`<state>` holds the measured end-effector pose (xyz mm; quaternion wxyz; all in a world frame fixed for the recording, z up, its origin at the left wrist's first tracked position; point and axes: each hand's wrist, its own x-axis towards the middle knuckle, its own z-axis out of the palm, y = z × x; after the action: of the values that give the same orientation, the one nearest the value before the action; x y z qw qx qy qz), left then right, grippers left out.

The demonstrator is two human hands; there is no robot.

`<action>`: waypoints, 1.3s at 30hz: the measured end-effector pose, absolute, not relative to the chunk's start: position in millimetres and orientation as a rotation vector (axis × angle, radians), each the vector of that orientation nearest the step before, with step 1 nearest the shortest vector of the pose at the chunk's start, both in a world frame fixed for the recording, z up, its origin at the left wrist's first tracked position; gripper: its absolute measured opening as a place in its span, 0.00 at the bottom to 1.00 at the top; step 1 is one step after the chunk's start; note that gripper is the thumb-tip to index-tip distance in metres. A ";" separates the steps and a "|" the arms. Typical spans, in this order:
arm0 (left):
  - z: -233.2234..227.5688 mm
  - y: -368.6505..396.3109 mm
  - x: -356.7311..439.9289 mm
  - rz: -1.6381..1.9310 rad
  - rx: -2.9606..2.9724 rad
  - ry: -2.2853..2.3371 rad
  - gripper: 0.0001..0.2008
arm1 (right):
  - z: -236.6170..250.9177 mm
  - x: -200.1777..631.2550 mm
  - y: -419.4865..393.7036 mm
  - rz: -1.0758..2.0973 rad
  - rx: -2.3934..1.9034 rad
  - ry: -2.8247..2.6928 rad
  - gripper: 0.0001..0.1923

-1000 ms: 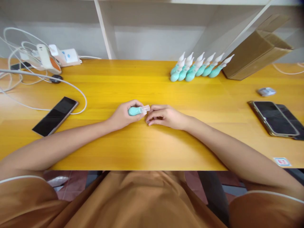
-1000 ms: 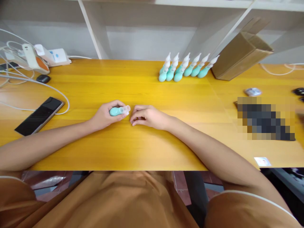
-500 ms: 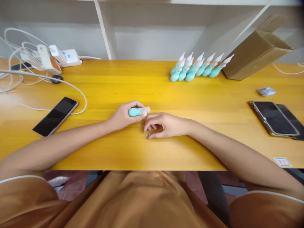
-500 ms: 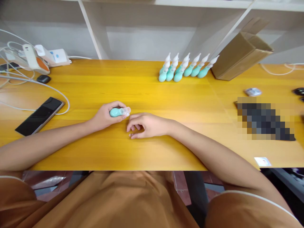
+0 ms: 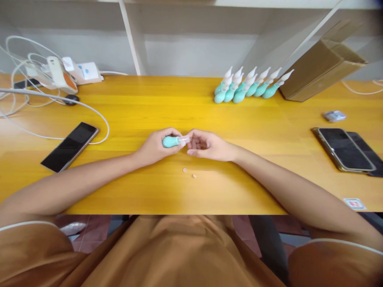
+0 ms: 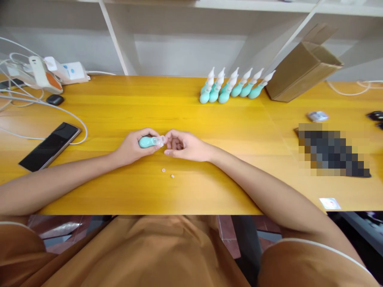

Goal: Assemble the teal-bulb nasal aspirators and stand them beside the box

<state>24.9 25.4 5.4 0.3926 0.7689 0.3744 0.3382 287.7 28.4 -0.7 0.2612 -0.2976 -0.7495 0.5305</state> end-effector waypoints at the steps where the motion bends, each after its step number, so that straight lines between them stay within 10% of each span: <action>1: 5.1 25.7 24.8 0.861 1.950 0.960 0.15 | 3.0 289.7 27.2 1.435 -0.816 -2.109 0.21; 14: 5.2 25.6 23.6 0.844 1.954 0.972 0.16 | 26.5 294.3 10.4 1.346 -0.542 -2.604 0.04; 39: 8.9 23.1 24.9 0.812 1.934 0.966 0.15 | 13.3 292.5 16.7 1.272 -0.551 -2.500 0.07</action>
<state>24.9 23.1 8.9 0.4042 0.7661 0.3826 0.3215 292.5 16.7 13.3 0.1409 -0.1910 -0.8658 0.4405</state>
